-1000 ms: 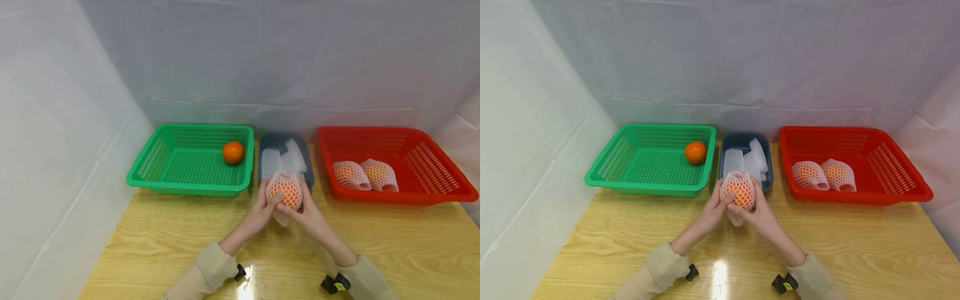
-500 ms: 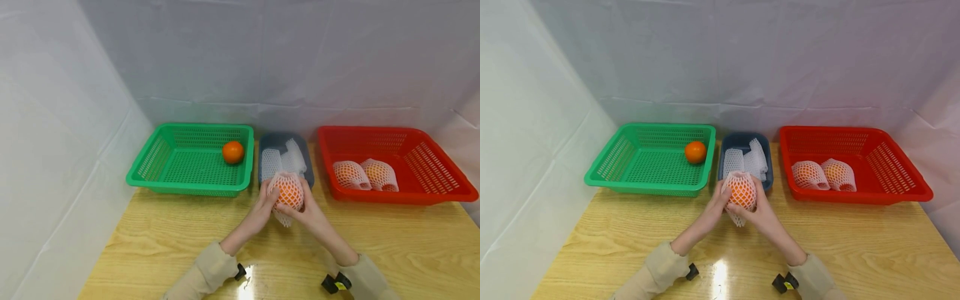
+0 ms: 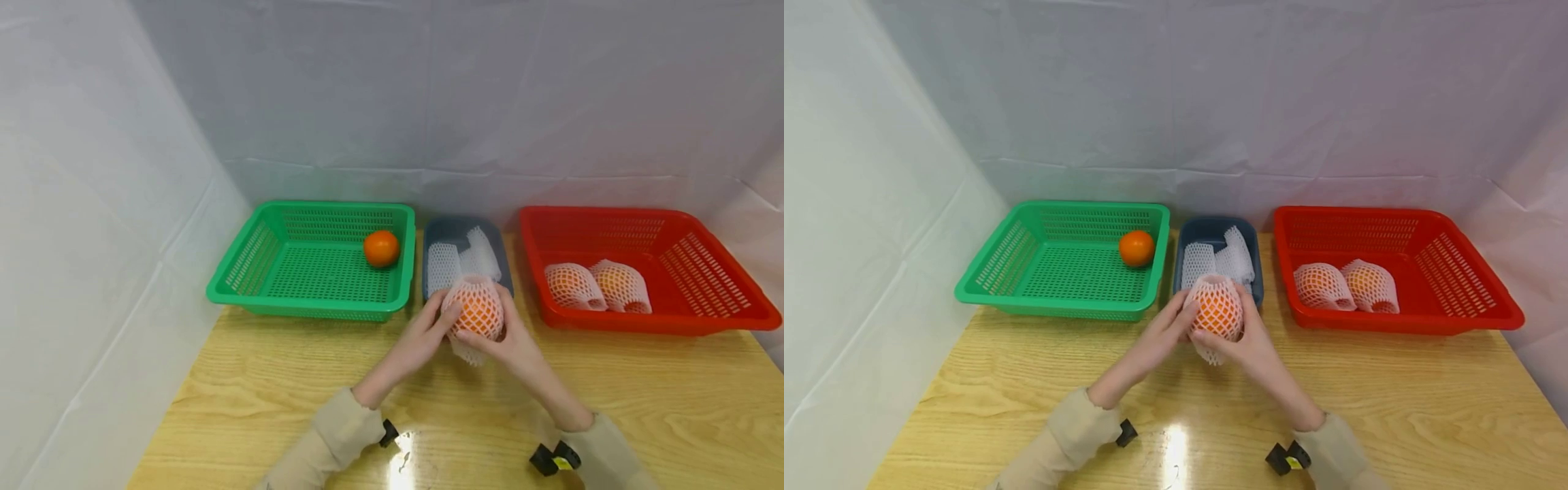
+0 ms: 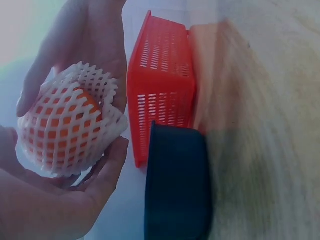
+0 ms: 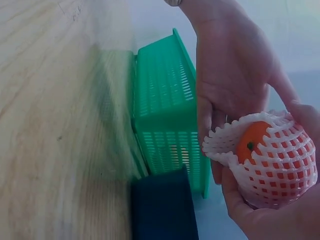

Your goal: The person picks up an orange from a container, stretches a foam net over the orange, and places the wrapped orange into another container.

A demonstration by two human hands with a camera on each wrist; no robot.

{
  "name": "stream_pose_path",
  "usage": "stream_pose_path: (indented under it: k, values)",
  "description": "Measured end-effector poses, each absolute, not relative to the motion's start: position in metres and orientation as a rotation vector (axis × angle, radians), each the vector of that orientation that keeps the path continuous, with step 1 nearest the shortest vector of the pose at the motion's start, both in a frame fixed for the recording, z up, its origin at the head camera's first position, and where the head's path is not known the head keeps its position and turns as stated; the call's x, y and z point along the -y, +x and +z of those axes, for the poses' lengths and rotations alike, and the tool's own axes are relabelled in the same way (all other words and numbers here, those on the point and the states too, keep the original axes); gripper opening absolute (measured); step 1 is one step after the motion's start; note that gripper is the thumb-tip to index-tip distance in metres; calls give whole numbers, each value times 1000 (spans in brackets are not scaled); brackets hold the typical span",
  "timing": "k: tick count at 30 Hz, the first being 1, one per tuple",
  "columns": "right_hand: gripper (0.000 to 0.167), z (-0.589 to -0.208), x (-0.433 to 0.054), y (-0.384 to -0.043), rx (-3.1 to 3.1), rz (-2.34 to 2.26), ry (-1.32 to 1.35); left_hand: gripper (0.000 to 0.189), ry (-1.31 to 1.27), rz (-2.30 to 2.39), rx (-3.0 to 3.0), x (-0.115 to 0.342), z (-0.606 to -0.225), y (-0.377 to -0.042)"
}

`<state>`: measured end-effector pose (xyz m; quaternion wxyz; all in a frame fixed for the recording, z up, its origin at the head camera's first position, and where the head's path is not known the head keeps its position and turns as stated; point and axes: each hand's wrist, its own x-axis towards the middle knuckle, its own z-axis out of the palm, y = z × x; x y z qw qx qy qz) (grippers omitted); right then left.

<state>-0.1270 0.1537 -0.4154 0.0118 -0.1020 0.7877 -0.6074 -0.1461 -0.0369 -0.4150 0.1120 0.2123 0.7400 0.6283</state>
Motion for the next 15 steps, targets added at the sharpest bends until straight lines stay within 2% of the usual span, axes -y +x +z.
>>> stream_pose_path:
  k: [4, 9, 15]
  values:
    - [93, -408, -162, -130, -2532, -1899, -264, 58, 636, 1800, -2190, 42, -408, -149]
    - [88, -392, -185, -132, -2598, -1922, -148, 48, 692, 1781, -2242, 53, -400, -157]
    - [85, -374, -236, -141, -2764, -1921, 1, 37, 724, 1679, -2408, 74, -386, -167]
